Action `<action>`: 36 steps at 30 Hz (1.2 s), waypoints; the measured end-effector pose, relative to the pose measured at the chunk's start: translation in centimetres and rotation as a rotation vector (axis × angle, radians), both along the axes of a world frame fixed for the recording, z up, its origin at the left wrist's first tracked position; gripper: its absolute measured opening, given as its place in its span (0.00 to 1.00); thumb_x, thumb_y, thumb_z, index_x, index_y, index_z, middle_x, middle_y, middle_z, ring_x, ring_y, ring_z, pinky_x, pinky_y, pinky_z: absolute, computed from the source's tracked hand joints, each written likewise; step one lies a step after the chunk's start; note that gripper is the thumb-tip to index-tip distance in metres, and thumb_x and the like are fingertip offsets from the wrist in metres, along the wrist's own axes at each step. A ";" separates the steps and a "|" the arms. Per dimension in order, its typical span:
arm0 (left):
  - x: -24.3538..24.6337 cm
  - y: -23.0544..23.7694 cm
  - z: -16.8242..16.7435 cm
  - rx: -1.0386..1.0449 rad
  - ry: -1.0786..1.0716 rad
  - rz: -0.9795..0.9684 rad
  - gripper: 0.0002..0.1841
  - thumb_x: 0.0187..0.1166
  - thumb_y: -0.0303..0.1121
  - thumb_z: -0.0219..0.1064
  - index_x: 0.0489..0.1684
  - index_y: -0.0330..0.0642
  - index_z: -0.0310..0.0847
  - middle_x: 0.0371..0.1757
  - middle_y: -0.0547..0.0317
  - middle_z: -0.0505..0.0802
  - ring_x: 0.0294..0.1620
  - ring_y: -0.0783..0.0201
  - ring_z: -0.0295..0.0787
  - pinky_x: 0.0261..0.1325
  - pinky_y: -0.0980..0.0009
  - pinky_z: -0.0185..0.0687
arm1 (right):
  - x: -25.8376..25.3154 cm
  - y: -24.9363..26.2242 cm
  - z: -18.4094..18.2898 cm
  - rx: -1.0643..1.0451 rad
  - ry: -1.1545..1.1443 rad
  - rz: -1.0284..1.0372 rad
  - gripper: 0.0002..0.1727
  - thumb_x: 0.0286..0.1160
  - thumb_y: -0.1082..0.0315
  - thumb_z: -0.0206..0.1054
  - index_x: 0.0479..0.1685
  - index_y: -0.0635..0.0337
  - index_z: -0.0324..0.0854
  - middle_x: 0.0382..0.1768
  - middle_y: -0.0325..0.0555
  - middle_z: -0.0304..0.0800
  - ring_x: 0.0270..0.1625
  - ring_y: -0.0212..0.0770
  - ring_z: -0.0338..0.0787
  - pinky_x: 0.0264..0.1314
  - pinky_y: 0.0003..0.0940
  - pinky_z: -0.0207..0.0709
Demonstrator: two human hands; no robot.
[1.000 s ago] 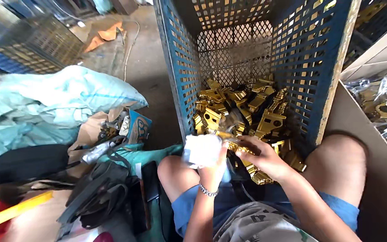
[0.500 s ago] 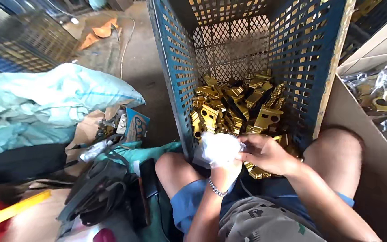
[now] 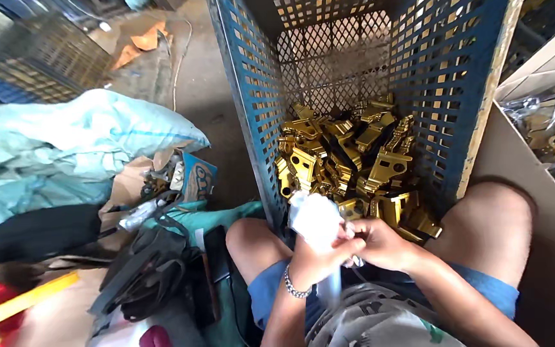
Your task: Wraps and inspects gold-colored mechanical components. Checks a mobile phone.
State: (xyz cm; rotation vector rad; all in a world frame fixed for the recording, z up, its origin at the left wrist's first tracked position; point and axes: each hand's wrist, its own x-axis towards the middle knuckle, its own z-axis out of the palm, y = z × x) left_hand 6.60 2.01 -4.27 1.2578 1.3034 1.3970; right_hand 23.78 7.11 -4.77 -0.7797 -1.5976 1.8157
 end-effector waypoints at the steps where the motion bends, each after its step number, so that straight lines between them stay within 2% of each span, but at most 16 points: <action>1: -0.4 0.2 -0.2 -0.021 0.019 0.115 0.19 0.59 0.28 0.84 0.44 0.30 0.84 0.33 0.66 0.93 0.36 0.76 0.90 0.47 0.76 0.89 | 0.0 0.7 0.4 0.016 -0.041 0.019 0.06 0.78 0.74 0.66 0.42 0.66 0.87 0.35 0.34 0.94 0.33 0.24 0.92 0.42 0.24 0.90; 3: -2.0 0.3 -0.4 -0.063 -0.030 0.257 0.24 0.57 0.26 0.83 0.50 0.28 0.79 0.35 0.64 0.92 0.39 0.74 0.90 0.50 0.75 0.89 | 0.0 1.8 0.6 0.062 -0.105 -0.016 0.06 0.79 0.72 0.66 0.42 0.66 0.87 0.33 0.33 0.93 0.33 0.22 0.90 0.41 0.22 0.88; 7: -2.0 -0.4 -0.4 0.041 -0.083 -0.035 0.19 0.53 0.27 0.87 0.41 0.41 0.86 0.36 0.73 0.92 0.41 0.78 0.89 0.50 0.77 0.88 | -1.8 2.6 0.7 0.337 -0.127 0.123 0.08 0.53 0.72 0.80 0.26 0.66 0.87 0.29 0.36 0.90 0.33 0.16 0.82 0.39 0.14 0.76; 10: -3.1 -0.6 -1.2 0.148 -0.046 0.124 0.15 0.53 0.19 0.80 0.34 0.46 0.85 0.30 0.78 0.90 0.34 0.83 0.86 0.44 0.82 0.86 | -2.6 5.8 2.8 0.214 -0.208 0.358 0.13 0.60 0.67 0.82 0.21 0.60 0.81 0.21 0.29 0.82 0.25 0.16 0.76 0.29 0.15 0.70; 13: -5.6 -1.2 -1.9 0.142 0.092 0.449 0.18 0.51 0.16 0.77 0.42 0.33 0.81 0.33 0.73 0.90 0.37 0.81 0.88 0.48 0.80 0.88 | -4.0 9.6 2.2 0.048 -0.213 0.064 0.13 0.71 0.71 0.75 0.24 0.57 0.75 0.17 0.30 0.79 0.19 0.23 0.76 0.26 0.20 0.73; 15: -6.7 -1.1 -1.7 0.167 0.086 0.524 0.21 0.54 0.19 0.80 0.47 0.32 0.81 0.34 0.70 0.92 0.39 0.77 0.91 0.51 0.76 0.90 | -6.9 12.0 0.4 0.099 -0.347 -0.232 0.11 0.77 0.64 0.74 0.38 0.64 0.81 0.29 0.44 0.84 0.29 0.35 0.81 0.36 0.33 0.78; 17: -6.3 -0.6 -1.3 0.184 0.061 0.531 0.20 0.55 0.20 0.81 0.46 0.32 0.81 0.34 0.68 0.93 0.39 0.75 0.91 0.51 0.76 0.91 | -10.6 13.5 -2.1 0.206 -0.465 -0.281 0.21 0.81 0.55 0.69 0.56 0.65 0.87 0.59 0.60 0.87 0.60 0.56 0.87 0.63 0.58 0.79; 18: -5.8 -0.2 -1.1 0.184 0.028 0.527 0.20 0.55 0.19 0.81 0.45 0.32 0.81 0.33 0.68 0.93 0.38 0.76 0.91 0.50 0.76 0.91 | -12.3 13.9 -3.3 0.248 -0.536 -0.246 0.26 0.81 0.49 0.68 0.63 0.63 0.87 0.74 0.66 0.77 0.74 0.68 0.76 0.72 0.69 0.70; 20: -5.0 0.5 -0.8 0.145 -0.073 0.529 0.19 0.55 0.17 0.80 0.45 0.31 0.80 0.33 0.66 0.93 0.37 0.74 0.91 0.49 0.76 0.91 | -14.5 13.8 -4.6 0.306 -0.671 -0.183 0.27 0.78 0.51 0.73 0.68 0.61 0.85 0.86 0.69 0.57 0.81 0.78 0.63 0.70 0.76 0.66; 23: -4.8 0.8 -0.4 0.114 -0.174 0.533 0.21 0.54 0.14 0.79 0.48 0.30 0.79 0.35 0.64 0.94 0.40 0.73 0.93 0.51 0.74 0.92 | -12.3 13.2 -3.8 0.114 -0.444 -0.253 0.17 0.79 0.66 0.71 0.63 0.64 0.84 0.74 0.55 0.78 0.72 0.54 0.80 0.69 0.54 0.77; 25: -4.7 0.6 -0.7 0.109 -0.155 0.520 0.22 0.54 0.14 0.79 0.47 0.30 0.79 0.35 0.65 0.94 0.39 0.73 0.93 0.51 0.75 0.92 | -8.3 12.4 -2.1 -0.161 -0.116 -0.345 0.11 0.85 0.61 0.63 0.58 0.53 0.77 0.47 0.40 0.86 0.43 0.34 0.85 0.43 0.34 0.81; 26: -4.5 0.6 -0.8 0.097 -0.125 0.513 0.21 0.53 0.15 0.80 0.47 0.30 0.80 0.34 0.66 0.94 0.38 0.74 0.92 0.50 0.76 0.91 | -6.1 11.5 -0.9 -0.205 0.010 -0.381 0.11 0.84 0.59 0.62 0.59 0.47 0.74 0.43 0.36 0.86 0.40 0.32 0.87 0.39 0.33 0.83; 29: -3.4 1.3 -2.0 0.063 -0.061 0.441 0.20 0.54 0.19 0.82 0.45 0.31 0.81 0.32 0.68 0.92 0.36 0.77 0.90 0.49 0.77 0.89 | -0.2 7.9 2.5 -0.005 0.163 -0.394 0.28 0.68 0.65 0.69 0.71 0.43 0.70 0.57 0.35 0.92 0.51 0.36 0.94 0.49 0.35 0.92; 32: -1.7 2.7 -2.6 0.092 -0.016 0.383 0.20 0.51 0.23 0.85 0.41 0.31 0.82 0.30 0.67 0.92 0.34 0.78 0.89 0.48 0.78 0.89 | 4.0 5.2 3.7 0.167 0.238 -0.072 0.30 0.75 0.60 0.72 0.75 0.36 0.65 0.75 0.39 0.82 0.56 0.42 0.94 0.52 0.37 0.92; 34: -0.4 3.1 -1.5 0.042 -0.149 0.301 0.19 0.51 0.21 0.86 0.40 0.34 0.82 0.30 0.64 0.92 0.34 0.74 0.90 0.48 0.74 0.90 | 4.5 3.8 3.4 0.083 0.204 0.144 0.28 0.78 0.64 0.71 0.75 0.37 0.66 0.72 0.36 0.85 0.51 0.36 0.95 0.46 0.32 0.93; 36: 0.8 3.4 -0.9 0.023 -0.194 0.261 0.18 0.52 0.20 0.84 0.38 0.35 0.83 0.29 0.64 0.91 0.33 0.73 0.89 0.46 0.74 0.89 | 3.8 2.7 2.7 0.071 -0.012 0.064 0.26 0.72 0.66 0.73 0.66 0.52 0.66 0.52 0.28 0.89 0.47 0.24 0.92 0.48 0.24 0.90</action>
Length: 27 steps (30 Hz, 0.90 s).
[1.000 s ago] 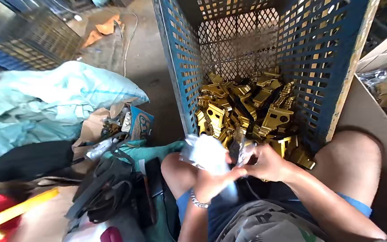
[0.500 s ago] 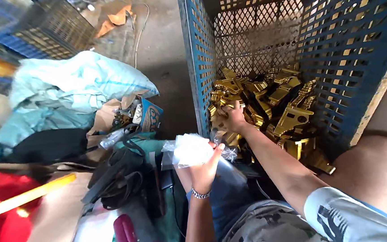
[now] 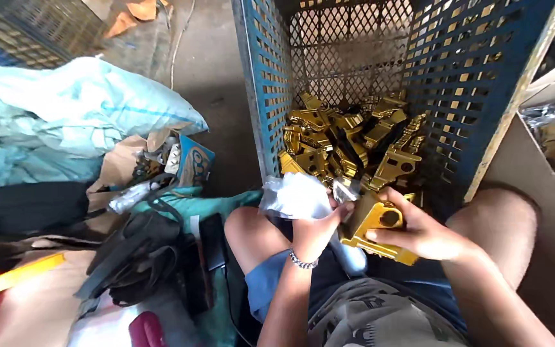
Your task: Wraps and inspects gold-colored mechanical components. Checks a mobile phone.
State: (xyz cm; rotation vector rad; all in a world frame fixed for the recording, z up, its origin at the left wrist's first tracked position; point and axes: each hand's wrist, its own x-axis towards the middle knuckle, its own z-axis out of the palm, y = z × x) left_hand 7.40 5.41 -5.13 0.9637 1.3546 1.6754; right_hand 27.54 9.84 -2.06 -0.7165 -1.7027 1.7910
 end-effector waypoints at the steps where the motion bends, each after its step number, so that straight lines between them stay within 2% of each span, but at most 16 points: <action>1: 0.2 0.2 -0.1 0.016 0.045 0.014 0.17 0.52 0.20 0.84 0.37 0.36 0.83 0.28 0.66 0.91 0.33 0.74 0.89 0.46 0.75 0.89 | 0.1 -0.3 -0.4 0.010 -0.038 -0.130 0.26 0.70 0.66 0.75 0.65 0.55 0.68 0.46 0.27 0.89 0.45 0.23 0.92 0.48 0.24 0.90; 3: -0.2 0.4 -0.1 0.022 0.031 0.036 0.16 0.53 0.18 0.81 0.38 0.35 0.82 0.27 0.66 0.90 0.32 0.74 0.88 0.44 0.75 0.88 | 1.4 -0.2 -0.8 0.021 0.023 -0.372 0.27 0.71 0.65 0.74 0.67 0.53 0.67 0.43 0.30 0.90 0.41 0.30 0.94 0.43 0.31 0.93; 4: -0.5 0.1 0.0 0.001 -0.003 0.036 0.17 0.54 0.17 0.81 0.40 0.35 0.81 0.28 0.65 0.90 0.32 0.73 0.88 0.45 0.75 0.89 | 2.4 -0.2 -0.9 -0.007 0.080 -0.412 0.27 0.72 0.65 0.72 0.69 0.48 0.66 0.44 0.31 0.92 0.39 0.33 0.95 0.41 0.33 0.93; 5: -0.6 -0.2 0.2 -0.017 -0.013 0.030 0.18 0.54 0.17 0.81 0.41 0.34 0.81 0.28 0.65 0.90 0.33 0.73 0.89 0.45 0.74 0.89 | 3.2 -0.2 -0.8 -0.041 0.128 -0.381 0.27 0.73 0.65 0.71 0.70 0.44 0.65 0.48 0.33 0.93 0.40 0.36 0.95 0.40 0.34 0.93; 7: -0.1 -0.4 0.4 0.001 0.010 -0.018 0.18 0.54 0.17 0.81 0.42 0.33 0.82 0.30 0.64 0.91 0.35 0.73 0.90 0.47 0.75 0.89 | 3.2 -0.3 -0.5 -0.111 0.157 -0.184 0.28 0.74 0.67 0.71 0.73 0.45 0.66 0.57 0.37 0.93 0.44 0.38 0.96 0.42 0.35 0.93; 9: 0.9 -0.3 0.6 0.045 0.081 -0.039 0.16 0.54 0.17 0.79 0.40 0.34 0.83 0.30 0.66 0.91 0.36 0.75 0.89 0.47 0.76 0.88 | 1.5 -0.5 -0.3 -0.168 0.061 -0.111 0.28 0.71 0.68 0.73 0.68 0.49 0.65 0.47 0.29 0.91 0.41 0.32 0.95 0.42 0.31 0.94; 12: 0.1 0.1 -0.3 0.134 0.361 0.104 0.11 0.55 0.21 0.77 0.34 0.32 0.85 0.31 0.66 0.92 0.36 0.80 0.89 0.47 0.81 0.87 | 1.1 -0.3 -1.2 -0.191 0.038 -0.341 0.29 0.68 0.68 0.72 0.68 0.54 0.64 0.41 0.33 0.89 0.36 0.35 0.94 0.38 0.35 0.94; 14: -0.9 -0.2 -1.1 0.163 0.512 0.163 0.12 0.57 0.24 0.76 0.36 0.26 0.85 0.33 0.60 0.93 0.38 0.81 0.89 0.49 0.83 0.86 | 1.9 -0.3 -1.4 -0.177 0.035 -0.408 0.32 0.68 0.67 0.70 0.72 0.54 0.60 0.44 0.36 0.91 0.37 0.38 0.95 0.38 0.36 0.94; 16: -0.9 -0.8 -1.6 0.192 0.534 0.138 0.14 0.62 0.25 0.75 0.42 0.22 0.85 0.39 0.55 0.94 0.42 0.79 0.90 0.53 0.82 0.85 | 2.1 -0.3 -1.1 -0.185 0.029 -0.299 0.35 0.69 0.68 0.71 0.76 0.54 0.57 0.55 0.37 0.91 0.45 0.38 0.96 0.44 0.36 0.94; 18: -0.2 -1.0 -1.9 0.245 0.497 0.104 0.12 0.65 0.26 0.76 0.40 0.26 0.87 0.39 0.54 0.95 0.44 0.76 0.91 0.56 0.79 0.86 | 1.0 -0.2 -0.3 -0.179 -0.008 -0.190 0.33 0.68 0.68 0.73 0.73 0.56 0.61 0.52 0.34 0.90 0.45 0.33 0.95 0.46 0.32 0.94; 20: 0.4 -1.2 -1.5 0.221 0.366 0.102 0.09 0.66 0.25 0.77 0.39 0.28 0.87 0.37 0.58 0.94 0.44 0.76 0.91 0.56 0.77 0.87 | -0.4 0.2 -0.1 -0.037 -0.084 -0.204 0.28 0.69 0.67 0.74 0.67 0.59 0.67 0.48 0.33 0.89 0.47 0.24 0.92 0.51 0.23 0.89; 22: 0.5 -1.4 -0.1 0.101 0.129 0.077 0.09 0.66 0.22 0.76 0.40 0.30 0.84 0.36 0.63 0.93 0.40 0.76 0.90 0.50 0.77 0.88 | -1.7 0.5 -0.9 0.348 -0.249 -0.332 0.24 0.72 0.62 0.73 0.61 0.67 0.74 0.45 0.38 0.90 0.47 0.19 0.90 0.53 0.17 0.84; 23: 0.5 -1.5 0.5 0.054 0.033 0.066 0.09 0.66 0.20 0.75 0.41 0.31 0.83 0.35 0.64 0.93 0.37 0.75 0.90 0.47 0.76 0.88 | -2.4 0.5 -1.7 0.586 -0.342 -0.397 0.20 0.72 0.62 0.73 0.54 0.69 0.80 0.43 0.45 0.93 0.46 0.27 0.92 0.52 0.24 0.86; 25: 0.9 -1.5 1.2 -0.004 -0.120 0.073 0.08 0.67 0.17 0.71 0.40 0.34 0.83 0.34 0.65 0.92 0.37 0.76 0.88 0.47 0.76 0.86 | -4.1 -0.2 -3.3 0.935 -0.428 -0.403 0.11 0.64 0.71 0.73 0.42 0.69 0.84 0.43 0.64 0.92 0.43 0.58 0.95 0.43 0.53 0.90; 26: 1.0 -1.5 1.2 -0.026 -0.162 0.082 0.07 0.69 0.16 0.69 0.40 0.34 0.82 0.35 0.65 0.92 0.40 0.76 0.89 0.49 0.76 0.87 | -4.7 -0.6 -4.1 1.019 -0.446 -0.370 0.10 0.61 0.73 0.73 0.40 0.67 0.84 0.44 0.67 0.91 0.41 0.64 0.94 0.38 0.57 0.89; 27: 0.8 -1.5 1.0 -0.046 -0.179 0.089 0.07 0.70 0.15 0.69 0.41 0.34 0.82 0.35 0.65 0.92 0.40 0.76 0.89 0.50 0.76 0.87 | -5.1 -0.9 -4.6 1.029 -0.458 -0.342 0.10 0.61 0.73 0.73 0.41 0.66 0.83 0.44 0.67 0.90 0.39 0.64 0.94 0.36 0.56 0.89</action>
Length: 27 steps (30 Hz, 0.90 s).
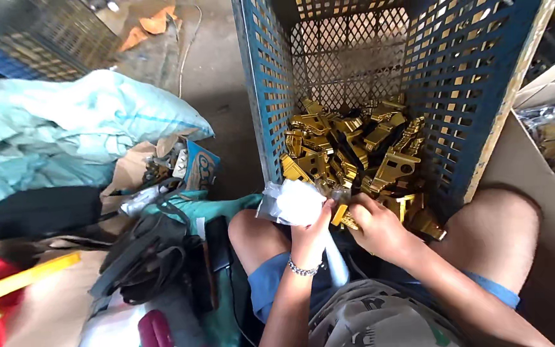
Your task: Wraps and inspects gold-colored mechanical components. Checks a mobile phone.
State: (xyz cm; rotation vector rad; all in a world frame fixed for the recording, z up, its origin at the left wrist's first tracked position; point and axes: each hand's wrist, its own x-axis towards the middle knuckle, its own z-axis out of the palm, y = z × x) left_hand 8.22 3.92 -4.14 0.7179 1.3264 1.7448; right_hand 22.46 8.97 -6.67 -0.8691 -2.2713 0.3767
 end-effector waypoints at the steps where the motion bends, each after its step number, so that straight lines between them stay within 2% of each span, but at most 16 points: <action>1: -0.3 0.1 -0.3 -0.022 -0.011 0.002 0.07 0.71 0.16 0.68 0.42 0.34 0.82 0.33 0.66 0.91 0.36 0.77 0.88 0.46 0.78 0.86 | 0.0 -0.1 -0.2 -0.082 0.015 0.001 0.11 0.64 0.72 0.72 0.43 0.68 0.83 0.45 0.65 0.91 0.40 0.61 0.95 0.37 0.54 0.89; 2: -0.7 0.3 -0.5 -0.033 -0.043 0.004 0.06 0.73 0.16 0.66 0.40 0.34 0.81 0.29 0.65 0.89 0.29 0.77 0.83 0.39 0.79 0.82 | 0.3 -0.1 -0.1 -0.241 0.079 -0.017 0.15 0.69 0.69 0.72 0.48 0.71 0.83 0.47 0.61 0.92 0.43 0.54 0.95 0.44 0.49 0.90; 3: -1.3 0.5 -0.6 -0.044 -0.079 0.005 0.05 0.74 0.16 0.64 0.39 0.34 0.80 0.28 0.64 0.87 0.25 0.77 0.79 0.34 0.80 0.79 | 0.8 0.0 0.1 -0.423 0.198 -0.050 0.20 0.71 0.65 0.73 0.54 0.73 0.79 0.47 0.53 0.92 0.46 0.41 0.94 0.51 0.38 0.89; 4: -1.8 0.7 -0.5 -0.059 -0.104 0.021 0.05 0.76 0.16 0.62 0.38 0.34 0.80 0.26 0.63 0.87 0.22 0.77 0.78 0.31 0.80 0.77 | 1.3 0.0 0.3 -0.587 0.348 -0.086 0.26 0.71 0.62 0.74 0.60 0.72 0.73 0.45 0.45 0.91 0.46 0.29 0.92 0.52 0.27 0.88; 5: -2.4 0.8 -0.5 -0.067 -0.112 0.034 0.06 0.76 0.16 0.61 0.38 0.35 0.80 0.26 0.63 0.88 0.22 0.76 0.77 0.29 0.80 0.76 | 1.8 -0.1 0.6 -0.691 0.489 -0.120 0.30 0.69 0.62 0.76 0.64 0.70 0.68 0.44 0.39 0.89 0.44 0.23 0.91 0.50 0.21 0.88; 6: -2.7 0.9 -0.3 -0.074 -0.113 0.042 0.06 0.77 0.16 0.60 0.38 0.35 0.81 0.28 0.61 0.89 0.22 0.76 0.77 0.29 0.81 0.75 | 2.3 -0.1 1.0 -0.748 0.571 -0.150 0.32 0.66 0.63 0.77 0.65 0.67 0.66 0.43 0.36 0.87 0.43 0.21 0.91 0.47 0.20 0.89; 9: -2.6 1.0 0.5 -0.080 -0.150 0.030 0.07 0.78 0.14 0.58 0.39 0.34 0.81 0.28 0.60 0.88 0.24 0.75 0.78 0.31 0.80 0.77 | 3.9 -0.2 2.3 -0.856 0.598 -0.108 0.35 0.65 0.63 0.76 0.69 0.65 0.63 0.50 0.37 0.88 0.46 0.25 0.93 0.47 0.24 0.91; 11: -2.0 1.1 1.1 -0.070 -0.188 0.008 0.07 0.78 0.16 0.57 0.41 0.33 0.80 0.30 0.60 0.89 0.28 0.73 0.83 0.37 0.79 0.82 | 4.9 0.0 2.7 -0.874 0.612 0.008 0.34 0.65 0.65 0.76 0.69 0.62 0.62 0.62 0.39 0.89 0.53 0.28 0.93 0.52 0.27 0.91; 13: -1.4 1.0 1.4 -0.052 -0.172 -0.009 0.07 0.76 0.18 0.62 0.47 0.33 0.80 0.34 0.60 0.91 0.37 0.72 0.90 0.48 0.75 0.88 | 5.4 0.0 3.0 -0.841 0.577 0.117 0.34 0.64 0.64 0.77 0.68 0.62 0.62 0.69 0.41 0.86 0.61 0.28 0.91 0.60 0.25 0.88; 15: -0.8 0.9 1.0 -0.039 -0.039 -0.042 0.17 0.65 0.19 0.74 0.52 0.31 0.78 0.39 0.61 0.92 0.43 0.73 0.90 0.54 0.75 0.88 | 5.4 -0.1 2.9 -0.780 0.520 0.185 0.35 0.65 0.64 0.78 0.68 0.67 0.64 0.71 0.45 0.84 0.67 0.27 0.87 0.69 0.24 0.83; 17: -0.4 1.1 0.0 0.002 0.135 -0.066 0.19 0.57 0.18 0.78 0.48 0.30 0.79 0.36 0.63 0.91 0.41 0.74 0.89 0.53 0.75 0.88 | 5.3 0.0 2.6 -0.737 0.507 0.147 0.35 0.65 0.63 0.78 0.68 0.69 0.66 0.70 0.47 0.85 0.66 0.28 0.88 0.68 0.24 0.83; 20: -0.7 0.8 -1.0 0.106 0.291 -0.175 0.15 0.60 0.20 0.76 0.45 0.27 0.82 0.38 0.61 0.93 0.43 0.74 0.91 0.54 0.75 0.89 | 5.7 0.8 3.3 -0.818 0.473 0.112 0.34 0.66 0.63 0.77 0.69 0.65 0.64 0.67 0.42 0.85 0.63 0.25 0.88 0.64 0.23 0.85; 23: -1.1 0.4 -1.2 0.126 0.349 -0.231 0.12 0.63 0.20 0.73 0.44 0.29 0.84 0.39 0.61 0.95 0.44 0.74 0.92 0.54 0.74 0.88 | 5.0 1.6 3.6 -0.818 0.352 0.109 0.29 0.69 0.64 0.76 0.66 0.66 0.69 0.51 0.37 0.88 0.52 0.18 0.89 0.57 0.16 0.84; 25: -1.5 0.5 -1.5 0.117 0.427 -0.186 0.11 0.61 0.20 0.72 0.42 0.28 0.84 0.38 0.61 0.94 0.43 0.75 0.91 0.53 0.75 0.87 | 4.4 2.0 2.9 -0.593 0.297 -0.024 0.29 0.71 0.61 0.74 0.65 0.72 0.73 0.47 0.45 0.91 0.48 0.18 0.89 0.54 0.15 0.82; 27: -1.5 0.4 -2.0 0.099 0.475 -0.128 0.12 0.60 0.21 0.72 0.42 0.26 0.85 0.38 0.59 0.94 0.44 0.75 0.91 0.55 0.76 0.87 | 4.0 1.7 2.5 -0.431 0.260 -0.085 0.28 0.71 0.58 0.74 0.61 0.73 0.76 0.43 0.48 0.93 0.46 0.20 0.91 0.53 0.17 0.83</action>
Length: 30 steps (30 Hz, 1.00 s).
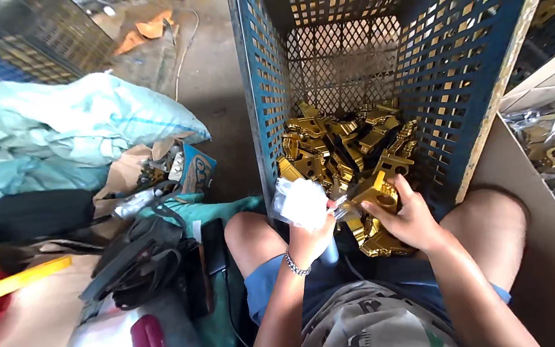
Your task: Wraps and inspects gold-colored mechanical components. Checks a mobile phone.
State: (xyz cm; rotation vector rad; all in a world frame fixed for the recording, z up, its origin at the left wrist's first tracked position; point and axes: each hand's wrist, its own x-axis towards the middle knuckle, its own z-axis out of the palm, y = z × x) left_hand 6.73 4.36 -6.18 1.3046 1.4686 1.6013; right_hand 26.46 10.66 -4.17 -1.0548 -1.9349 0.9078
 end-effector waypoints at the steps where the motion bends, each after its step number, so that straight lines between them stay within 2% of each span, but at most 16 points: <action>1: 0.2 -0.1 0.0 -0.008 -0.026 0.021 0.13 0.61 0.22 0.73 0.43 0.25 0.84 0.40 0.58 0.94 0.45 0.75 0.91 0.56 0.76 0.87 | -0.2 -0.2 0.1 0.005 -0.005 0.017 0.27 0.71 0.58 0.74 0.60 0.72 0.77 0.43 0.48 0.93 0.46 0.21 0.91 0.52 0.17 0.83; 4: 1.1 -0.6 1.7 -0.075 -0.341 0.020 0.13 0.64 0.19 0.75 0.45 0.29 0.81 0.38 0.60 0.93 0.45 0.73 0.91 0.57 0.73 0.88 | -1.4 -0.5 0.2 -0.033 -0.010 0.059 0.26 0.73 0.59 0.73 0.61 0.71 0.77 0.46 0.48 0.93 0.49 0.24 0.91 0.54 0.21 0.85; 5: 1.4 -0.5 2.4 -0.073 -0.426 0.020 0.12 0.65 0.17 0.74 0.44 0.31 0.82 0.38 0.60 0.94 0.44 0.72 0.92 0.57 0.72 0.89 | -2.2 -0.5 -0.5 0.079 -0.054 0.007 0.21 0.72 0.61 0.73 0.55 0.70 0.81 0.44 0.50 0.94 0.47 0.31 0.94 0.51 0.29 0.88; 7: 1.7 -0.1 3.1 -0.022 -0.480 0.029 0.08 0.66 0.15 0.71 0.40 0.33 0.84 0.36 0.61 0.94 0.42 0.71 0.92 0.54 0.72 0.88 | -3.8 -1.1 -1.9 0.249 -0.198 0.002 0.14 0.63 0.73 0.74 0.46 0.70 0.85 0.48 0.66 0.91 0.45 0.60 0.95 0.44 0.56 0.89; 9: 1.5 -0.3 2.4 -0.005 -0.303 0.019 0.09 0.66 0.18 0.73 0.42 0.29 0.83 0.37 0.61 0.94 0.43 0.73 0.92 0.55 0.73 0.89 | -4.8 -2.4 -2.6 0.189 -0.337 0.086 0.17 0.63 0.73 0.73 0.51 0.72 0.83 0.54 0.73 0.87 0.40 0.68 0.93 0.38 0.62 0.87; 11: 1.2 -0.7 1.0 0.017 0.062 -0.013 0.17 0.64 0.26 0.78 0.46 0.22 0.83 0.41 0.53 0.94 0.47 0.72 0.92 0.59 0.74 0.87 | -4.8 -2.0 -2.8 -0.001 -0.338 0.117 0.27 0.65 0.70 0.72 0.63 0.77 0.74 0.59 0.72 0.86 0.46 0.65 0.94 0.45 0.60 0.87; 13: 1.3 -1.1 -0.3 0.070 0.398 -0.032 0.23 0.62 0.38 0.81 0.43 0.24 0.87 0.42 0.45 0.95 0.49 0.64 0.94 0.60 0.68 0.88 | -4.8 -0.9 -2.4 -0.238 -0.174 0.137 0.43 0.60 0.70 0.77 0.77 0.79 0.61 0.63 0.69 0.84 0.62 0.58 0.90 0.65 0.52 0.83; 14: 1.5 -1.1 -0.7 0.094 0.458 -0.005 0.23 0.63 0.42 0.81 0.41 0.25 0.89 0.41 0.44 0.96 0.48 0.61 0.94 0.59 0.65 0.88 | -4.7 -0.6 -2.1 -0.380 -0.079 0.170 0.48 0.59 0.69 0.77 0.82 0.76 0.55 0.68 0.65 0.82 0.69 0.49 0.86 0.73 0.43 0.79; 16: 1.5 -0.4 -1.1 0.138 0.385 0.161 0.23 0.62 0.39 0.82 0.39 0.23 0.88 0.39 0.44 0.95 0.45 0.65 0.94 0.57 0.69 0.88 | -4.1 0.0 -1.2 -0.657 0.148 0.221 0.51 0.57 0.69 0.79 0.86 0.69 0.55 0.71 0.56 0.81 0.70 0.36 0.84 0.72 0.29 0.78; 18: 1.1 -0.2 -0.7 0.083 0.153 0.274 0.27 0.63 0.31 0.83 0.51 0.16 0.79 0.46 0.46 0.92 0.51 0.72 0.90 0.63 0.75 0.85 | -3.2 0.0 -0.6 -0.744 0.328 0.212 0.41 0.64 0.66 0.76 0.82 0.65 0.66 0.66 0.48 0.85 0.64 0.33 0.88 0.64 0.27 0.84; 20: 1.9 -0.9 0.2 0.060 0.106 0.184 0.23 0.65 0.30 0.81 0.50 0.19 0.81 0.45 0.50 0.93 0.51 0.74 0.90 0.62 0.76 0.86 | -3.4 -0.3 -0.8 -0.662 0.384 0.061 0.27 0.72 0.64 0.72 0.70 0.64 0.77 0.58 0.43 0.88 0.57 0.29 0.88 0.58 0.25 0.84; 23: 4.0 -1.8 0.2 0.151 0.136 -0.099 0.13 0.69 0.31 0.77 0.41 0.25 0.88 0.39 0.52 0.96 0.44 0.72 0.93 0.54 0.75 0.89 | -4.0 -0.3 -1.7 -0.536 0.389 -0.073 0.19 0.72 0.63 0.74 0.54 0.62 0.76 0.42 0.38 0.84 0.43 0.25 0.87 0.49 0.23 0.84; 25: 3.1 -1.8 0.7 0.114 -0.120 -0.161 0.13 0.74 0.26 0.72 0.49 0.24 0.83 0.43 0.57 0.95 0.39 0.72 0.92 0.48 0.72 0.92 | -1.6 0.1 -1.6 -0.527 0.588 -0.098 0.10 0.74 0.67 0.68 0.49 0.58 0.77 0.40 0.35 0.86 0.41 0.26 0.87 0.46 0.25 0.85; 26: 1.8 -1.9 1.2 0.055 -0.237 -0.166 0.16 0.75 0.24 0.68 0.57 0.23 0.77 0.47 0.58 0.94 0.40 0.70 0.93 0.48 0.70 0.92 | 0.5 0.5 -1.6 -0.536 0.855 -0.082 0.06 0.77 0.68 0.64 0.48 0.55 0.80 0.40 0.35 0.90 0.40 0.28 0.90 0.44 0.26 0.86; 28: -0.5 -2.0 2.0 -0.064 -0.365 -0.132 0.18 0.74 0.21 0.62 0.62 0.26 0.72 0.46 0.60 0.95 0.41 0.66 0.95 0.52 0.65 0.93 | 4.4 1.9 -1.5 -0.480 1.510 0.098 0.17 0.81 0.57 0.59 0.49 0.57 0.89 0.44 0.47 0.95 0.44 0.39 0.94 0.48 0.33 0.90; 30: -0.3 -1.8 1.5 -0.064 -0.198 -0.035 0.18 0.68 0.20 0.72 0.55 0.22 0.77 0.41 0.57 0.96 0.41 0.68 0.95 0.52 0.68 0.94 | 4.5 2.9 0.3 -0.433 1.502 0.091 0.28 0.87 0.39 0.48 0.44 0.48 0.89 0.37 0.35 0.93 0.35 0.29 0.89 0.38 0.23 0.84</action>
